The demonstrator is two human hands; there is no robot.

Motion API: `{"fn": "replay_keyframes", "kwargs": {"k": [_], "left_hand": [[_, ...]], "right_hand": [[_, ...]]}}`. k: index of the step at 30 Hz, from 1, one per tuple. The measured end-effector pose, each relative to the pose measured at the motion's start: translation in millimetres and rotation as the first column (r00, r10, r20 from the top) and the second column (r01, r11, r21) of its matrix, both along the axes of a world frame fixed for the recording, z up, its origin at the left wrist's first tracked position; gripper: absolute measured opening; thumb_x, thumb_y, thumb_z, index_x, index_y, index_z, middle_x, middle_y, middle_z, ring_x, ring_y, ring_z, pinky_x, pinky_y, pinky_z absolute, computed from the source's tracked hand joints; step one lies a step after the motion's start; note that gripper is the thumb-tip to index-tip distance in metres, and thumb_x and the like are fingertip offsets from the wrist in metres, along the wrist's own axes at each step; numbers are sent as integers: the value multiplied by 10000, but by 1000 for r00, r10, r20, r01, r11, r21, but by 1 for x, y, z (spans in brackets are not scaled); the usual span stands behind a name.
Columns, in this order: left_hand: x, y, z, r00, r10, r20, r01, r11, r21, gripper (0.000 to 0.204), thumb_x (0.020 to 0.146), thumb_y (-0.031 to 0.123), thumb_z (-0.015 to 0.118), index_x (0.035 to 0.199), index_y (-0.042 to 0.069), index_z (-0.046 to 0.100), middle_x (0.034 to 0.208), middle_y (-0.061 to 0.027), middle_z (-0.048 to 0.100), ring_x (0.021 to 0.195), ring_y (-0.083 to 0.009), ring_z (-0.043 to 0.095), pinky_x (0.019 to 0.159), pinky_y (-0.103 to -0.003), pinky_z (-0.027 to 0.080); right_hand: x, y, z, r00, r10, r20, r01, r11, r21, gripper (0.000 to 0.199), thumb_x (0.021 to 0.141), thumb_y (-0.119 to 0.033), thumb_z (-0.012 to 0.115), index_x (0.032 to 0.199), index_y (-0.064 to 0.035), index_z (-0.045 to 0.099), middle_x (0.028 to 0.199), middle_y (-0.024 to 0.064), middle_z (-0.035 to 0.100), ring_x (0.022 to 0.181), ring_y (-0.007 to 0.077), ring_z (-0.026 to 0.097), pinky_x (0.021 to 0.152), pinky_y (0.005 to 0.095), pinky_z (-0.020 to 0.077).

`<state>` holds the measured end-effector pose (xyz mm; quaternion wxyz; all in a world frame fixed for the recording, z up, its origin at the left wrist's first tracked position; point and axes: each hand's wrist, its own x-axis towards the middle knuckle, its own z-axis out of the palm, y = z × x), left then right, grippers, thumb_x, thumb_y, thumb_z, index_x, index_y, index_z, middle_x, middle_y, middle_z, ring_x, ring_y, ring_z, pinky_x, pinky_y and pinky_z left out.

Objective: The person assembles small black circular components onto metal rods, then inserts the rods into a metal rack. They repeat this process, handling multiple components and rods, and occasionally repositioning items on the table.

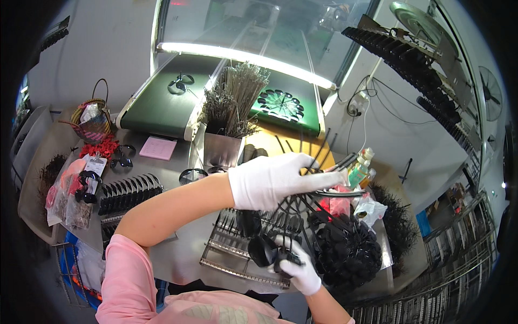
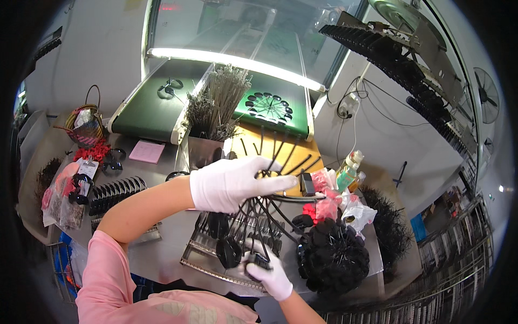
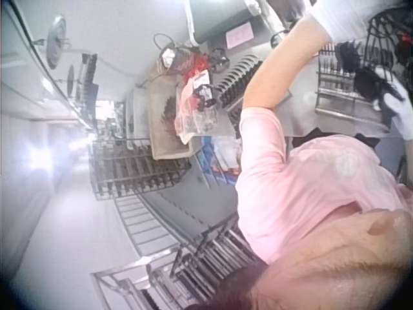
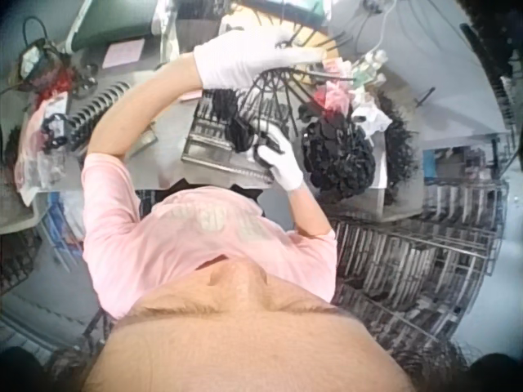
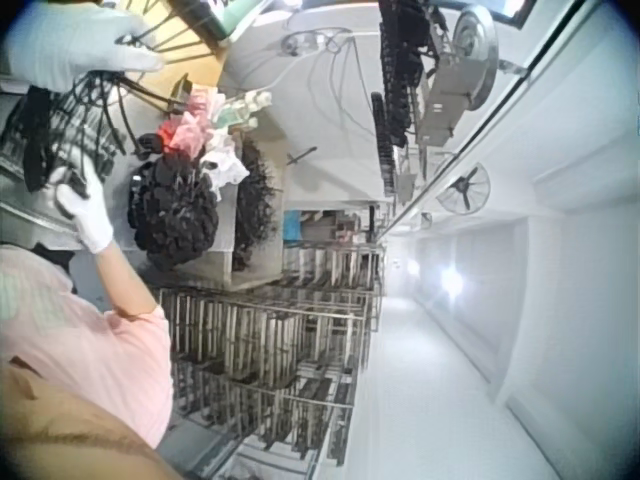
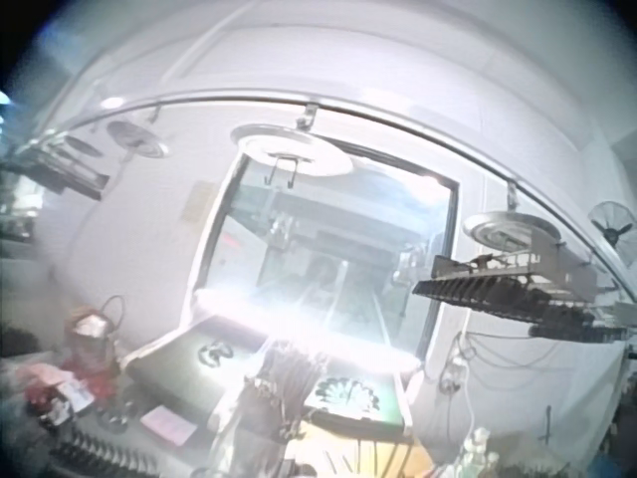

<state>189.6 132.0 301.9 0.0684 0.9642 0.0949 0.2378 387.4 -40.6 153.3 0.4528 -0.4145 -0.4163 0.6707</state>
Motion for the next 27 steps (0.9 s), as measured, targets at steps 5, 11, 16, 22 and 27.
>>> {"fn": "replay_keyframes", "kwargs": {"k": [5, 11, 16, 22, 27], "left_hand": [[21, -28, -24, 950, -311, -11, 296, 895, 334, 794, 898, 39, 544, 1576, 407, 360, 1189, -217, 556, 890, -368, 669, 733, -402, 587], [0, -13, -20, 982, 8, -190, -7, 1000, 6, 1094, 746, -11, 718, 1648, 328, 201, 1087, -209, 574, 964, -424, 653, 791, -487, 553], [-16, -10, -10, 965, 225, -132, -254, 927, -276, 1162, 726, 61, 779, 1665, 171, 104, 1117, -254, 554, 969, -455, 636, 849, -484, 542], [12, -44, -37, 990, -87, -109, 89, 996, 12, 963, 819, -17, 601, 1643, 316, 229, 1090, -177, 563, 964, -381, 660, 751, -477, 538], [3, -10, -52, 967, 110, -231, -182, 929, -321, 1244, 652, 207, 846, 1659, 131, 120, 1137, -307, 588, 969, -475, 657, 887, -494, 530]], "right_hand": [[-31, 31, -38, 584, 394, -710, -565, 825, -7, 723, 912, -262, 768, 1501, 11, 449, 1254, 166, 651, 1061, 204, 666, 869, 349, 569], [-40, 31, -13, 392, -583, 711, -306, 647, 699, 565, 741, -252, 853, 1194, -40, 589, 1094, 139, 639, 946, 315, 659, 731, 429, 563], [-34, 20, -27, 857, -219, 467, -11, 897, 441, 597, 864, -154, 751, 1386, -6, 501, 1070, 118, 704, 881, 147, 690, 842, 318, 555], [-50, 39, -63, 771, 153, -618, -369, 898, -238, 592, 869, -167, 769, 1397, -26, 544, 1278, 180, 653, 1107, 300, 676, 938, 385, 565], [-49, 34, -40, 417, -602, 681, -236, 652, 720, 517, 752, -198, 868, 1190, -57, 633, 1008, 111, 713, 791, 239, 660, 763, 357, 544]]}}
